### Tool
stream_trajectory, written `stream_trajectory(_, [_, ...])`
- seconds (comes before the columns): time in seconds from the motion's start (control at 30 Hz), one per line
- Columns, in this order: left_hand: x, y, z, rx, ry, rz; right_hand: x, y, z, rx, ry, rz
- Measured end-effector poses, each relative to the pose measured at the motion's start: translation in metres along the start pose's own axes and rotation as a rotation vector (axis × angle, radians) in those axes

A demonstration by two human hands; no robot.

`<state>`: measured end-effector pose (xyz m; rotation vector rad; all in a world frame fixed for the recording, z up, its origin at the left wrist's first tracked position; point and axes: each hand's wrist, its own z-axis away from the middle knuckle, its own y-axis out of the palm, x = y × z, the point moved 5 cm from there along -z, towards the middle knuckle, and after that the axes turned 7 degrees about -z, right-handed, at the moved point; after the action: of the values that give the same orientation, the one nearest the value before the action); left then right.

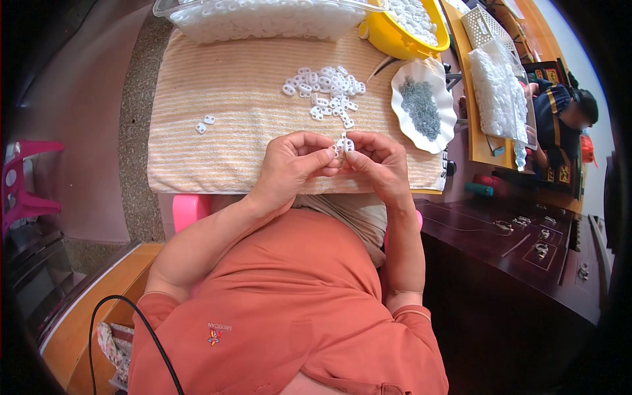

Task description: Assembling small white plastic components by hand on a workbench.

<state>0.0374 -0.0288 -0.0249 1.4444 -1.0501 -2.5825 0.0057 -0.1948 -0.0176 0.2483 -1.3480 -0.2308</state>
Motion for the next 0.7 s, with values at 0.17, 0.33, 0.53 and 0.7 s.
stream_trajectory(0.17, [0.0018, -0.0015, -0.0007, 0.007, 0.003, -0.002, 0.0008, 0.0012, 0.0004, -0.008, -0.024, -0.007])
stream_trajectory(0.33, [0.0008, -0.0005, -0.0004, 0.001, 0.000, 0.000, -0.0007, 0.0004, 0.0013, 0.003, -0.034, 0.015])
stream_trajectory(0.53, [0.0011, -0.0011, 0.0000, 0.013, -0.003, 0.001, -0.0012, 0.0020, 0.0017, 0.012, -0.038, 0.002])
stream_trajectory(0.7, [0.0027, -0.0018, 0.0000, 0.002, -0.007, -0.007, -0.0024, 0.0013, 0.0027, 0.005, -0.022, -0.011])
